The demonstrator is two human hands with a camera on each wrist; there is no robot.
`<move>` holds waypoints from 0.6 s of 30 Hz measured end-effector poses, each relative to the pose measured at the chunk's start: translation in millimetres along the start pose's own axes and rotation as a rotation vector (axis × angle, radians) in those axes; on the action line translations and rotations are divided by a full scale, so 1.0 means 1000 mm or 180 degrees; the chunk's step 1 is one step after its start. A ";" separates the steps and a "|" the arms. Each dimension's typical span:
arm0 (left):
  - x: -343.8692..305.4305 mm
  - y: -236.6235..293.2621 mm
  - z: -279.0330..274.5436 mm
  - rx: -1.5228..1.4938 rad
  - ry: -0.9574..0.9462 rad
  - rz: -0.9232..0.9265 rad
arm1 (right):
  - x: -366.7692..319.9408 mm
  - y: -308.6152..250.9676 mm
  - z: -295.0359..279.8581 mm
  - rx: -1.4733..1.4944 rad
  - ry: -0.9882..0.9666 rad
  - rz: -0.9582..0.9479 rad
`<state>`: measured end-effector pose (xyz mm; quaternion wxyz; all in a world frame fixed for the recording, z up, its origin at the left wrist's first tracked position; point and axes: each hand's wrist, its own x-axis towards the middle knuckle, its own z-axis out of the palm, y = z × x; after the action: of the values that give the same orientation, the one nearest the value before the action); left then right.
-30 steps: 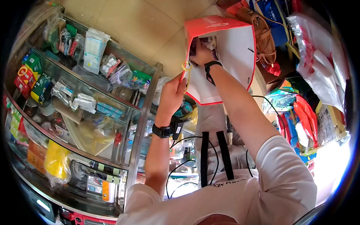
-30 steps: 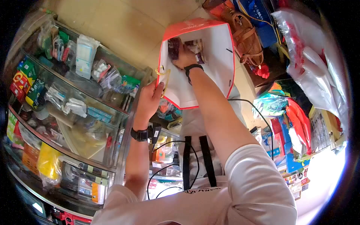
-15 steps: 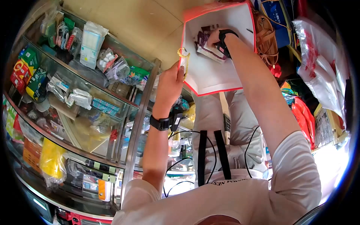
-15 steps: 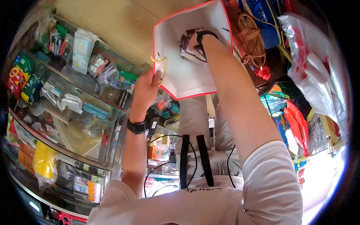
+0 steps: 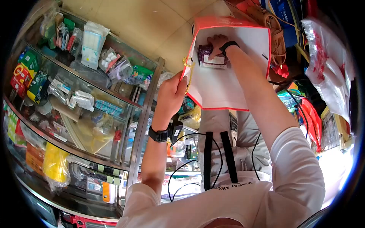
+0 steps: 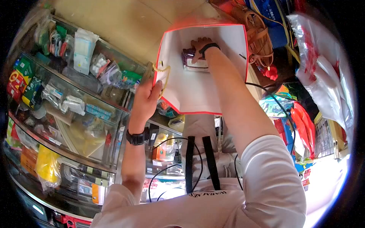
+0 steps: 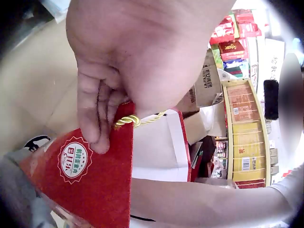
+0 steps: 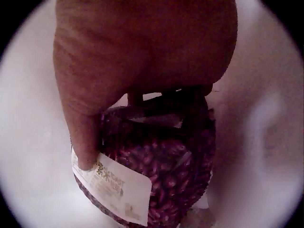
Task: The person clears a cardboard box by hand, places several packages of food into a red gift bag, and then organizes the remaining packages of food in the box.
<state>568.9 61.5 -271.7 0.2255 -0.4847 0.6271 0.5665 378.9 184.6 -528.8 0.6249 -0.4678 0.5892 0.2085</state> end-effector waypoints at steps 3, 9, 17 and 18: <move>-0.011 -0.018 0.010 -0.0189 -0.0079 -0.0058 | -0.006 -0.004 0.027 0.0632 -0.0176 0.0047; -0.013 -0.015 0.011 0.0056 -0.0089 0.0161 | -0.026 -0.014 0.053 0.0518 -0.0158 0.0289; -0.006 -0.002 0.018 0.0261 -0.0252 0.0213 | -0.037 -0.011 0.090 0.0853 -0.0325 0.0784; -0.006 0.002 0.019 0.0410 -0.0278 0.0273 | -0.038 -0.012 0.090 0.0870 -0.0323 0.0869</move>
<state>565.0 81.5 -270.6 0.2589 -0.4167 0.6720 0.5547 429.1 264.0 -501.4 0.6774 -0.2833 0.6378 0.2327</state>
